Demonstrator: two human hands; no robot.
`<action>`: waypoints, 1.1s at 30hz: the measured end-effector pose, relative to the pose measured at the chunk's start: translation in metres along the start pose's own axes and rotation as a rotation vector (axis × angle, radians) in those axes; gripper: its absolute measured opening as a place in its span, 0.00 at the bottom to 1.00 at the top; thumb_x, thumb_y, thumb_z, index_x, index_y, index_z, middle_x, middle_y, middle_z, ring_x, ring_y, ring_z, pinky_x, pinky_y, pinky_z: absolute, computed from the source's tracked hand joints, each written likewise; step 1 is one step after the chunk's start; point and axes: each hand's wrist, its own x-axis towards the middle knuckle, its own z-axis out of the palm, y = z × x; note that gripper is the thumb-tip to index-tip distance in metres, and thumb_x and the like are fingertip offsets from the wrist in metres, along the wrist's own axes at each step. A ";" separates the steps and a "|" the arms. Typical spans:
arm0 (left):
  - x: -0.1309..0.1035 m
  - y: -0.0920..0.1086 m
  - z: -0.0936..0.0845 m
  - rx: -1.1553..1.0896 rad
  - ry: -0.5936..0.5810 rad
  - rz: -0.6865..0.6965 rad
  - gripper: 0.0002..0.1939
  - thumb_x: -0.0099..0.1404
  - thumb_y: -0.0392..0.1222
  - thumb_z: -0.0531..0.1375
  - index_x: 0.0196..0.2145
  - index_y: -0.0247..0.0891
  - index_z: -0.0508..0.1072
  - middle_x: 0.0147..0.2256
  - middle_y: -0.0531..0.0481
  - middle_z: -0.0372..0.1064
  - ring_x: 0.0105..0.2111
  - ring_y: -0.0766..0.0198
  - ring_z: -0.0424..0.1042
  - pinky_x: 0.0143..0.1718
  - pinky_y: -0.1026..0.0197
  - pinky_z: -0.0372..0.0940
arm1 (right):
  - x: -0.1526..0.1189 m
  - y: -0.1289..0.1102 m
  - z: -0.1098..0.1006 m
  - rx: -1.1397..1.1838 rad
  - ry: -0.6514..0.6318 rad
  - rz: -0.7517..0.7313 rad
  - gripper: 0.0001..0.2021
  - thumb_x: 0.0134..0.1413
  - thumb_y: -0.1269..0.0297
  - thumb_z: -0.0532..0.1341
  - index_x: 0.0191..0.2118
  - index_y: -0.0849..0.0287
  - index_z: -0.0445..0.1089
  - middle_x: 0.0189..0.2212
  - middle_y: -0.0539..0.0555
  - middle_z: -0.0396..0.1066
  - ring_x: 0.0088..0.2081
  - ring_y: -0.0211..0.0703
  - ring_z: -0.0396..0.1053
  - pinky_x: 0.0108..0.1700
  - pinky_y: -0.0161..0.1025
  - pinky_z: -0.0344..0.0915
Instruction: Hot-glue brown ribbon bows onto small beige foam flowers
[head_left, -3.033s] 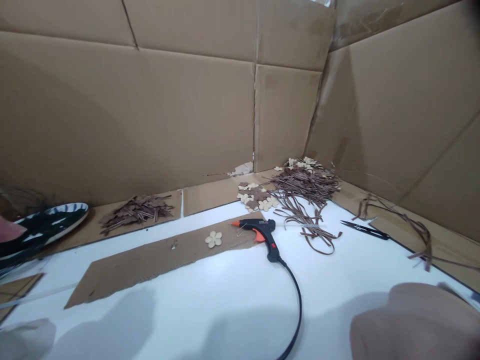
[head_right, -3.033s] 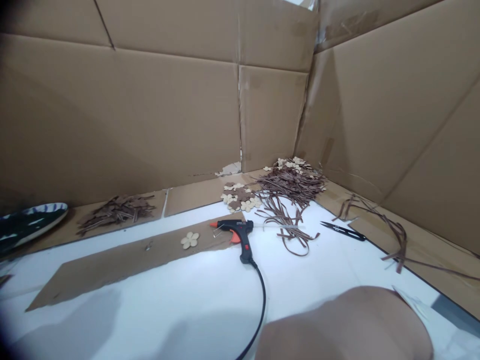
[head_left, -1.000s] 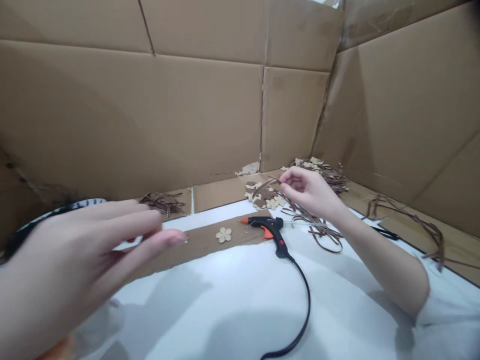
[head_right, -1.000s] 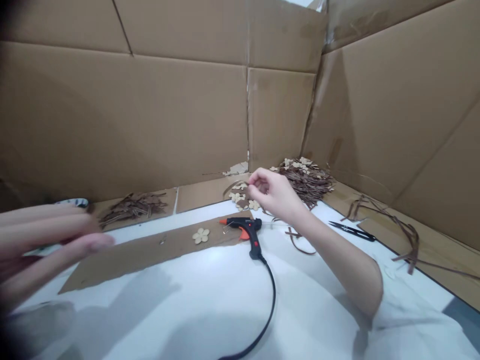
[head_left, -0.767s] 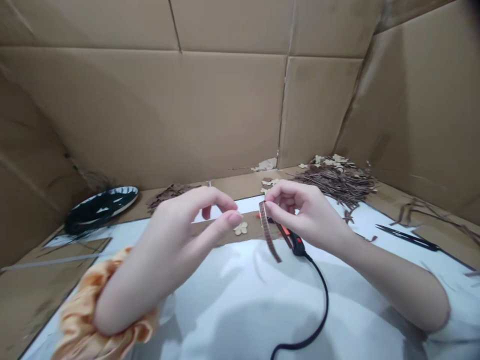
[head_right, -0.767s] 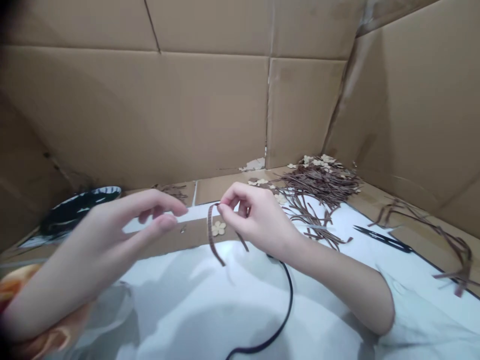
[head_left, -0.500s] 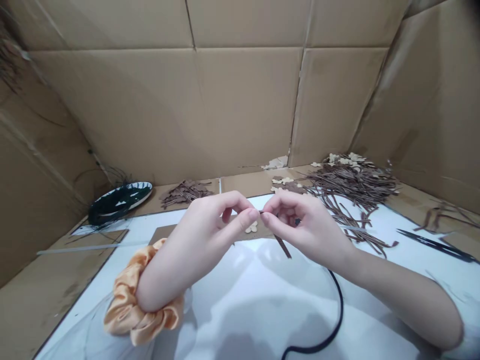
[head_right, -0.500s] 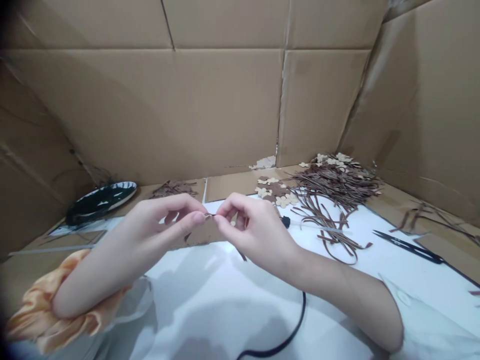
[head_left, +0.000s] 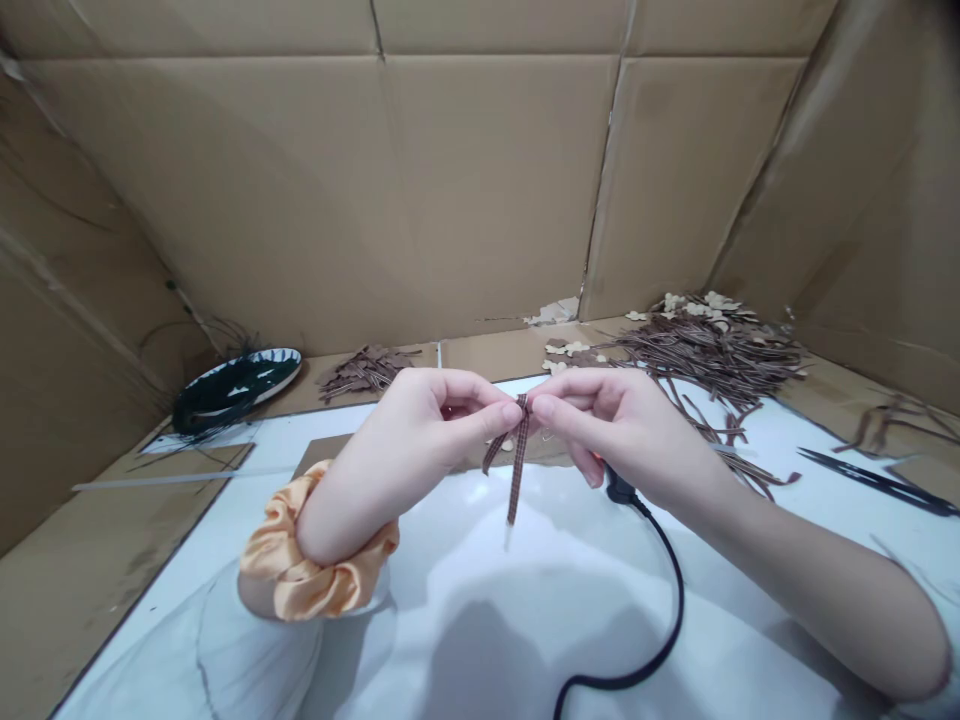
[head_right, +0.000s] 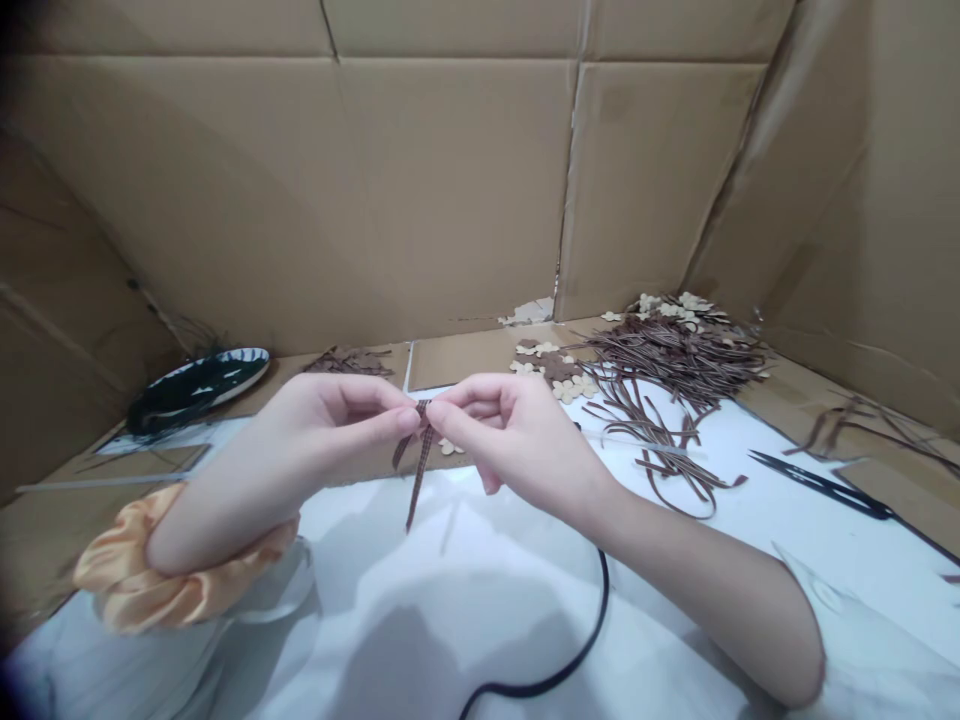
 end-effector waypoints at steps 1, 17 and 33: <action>0.000 0.000 0.002 -0.004 0.016 0.004 0.14 0.59 0.49 0.59 0.25 0.36 0.75 0.24 0.51 0.71 0.24 0.66 0.66 0.24 0.67 0.58 | 0.000 0.000 0.000 0.008 0.003 0.007 0.10 0.53 0.58 0.61 0.29 0.59 0.72 0.09 0.42 0.58 0.13 0.30 0.55 0.19 0.30 0.56; 0.004 -0.005 0.013 -0.074 -0.070 0.048 0.14 0.63 0.48 0.56 0.28 0.36 0.73 0.27 0.52 0.70 0.26 0.68 0.65 0.26 0.68 0.57 | 0.012 0.013 -0.006 0.152 0.149 0.011 0.09 0.51 0.60 0.62 0.26 0.59 0.69 0.20 0.47 0.72 0.10 0.24 0.50 0.11 0.27 0.45; 0.006 -0.007 0.023 -0.116 -0.172 -0.044 0.13 0.62 0.47 0.56 0.26 0.36 0.70 0.24 0.55 0.59 0.24 0.68 0.55 0.27 0.64 0.51 | 0.014 0.014 -0.008 0.139 0.306 -0.005 0.10 0.50 0.58 0.63 0.27 0.59 0.71 0.11 0.42 0.56 0.11 0.26 0.45 0.12 0.31 0.39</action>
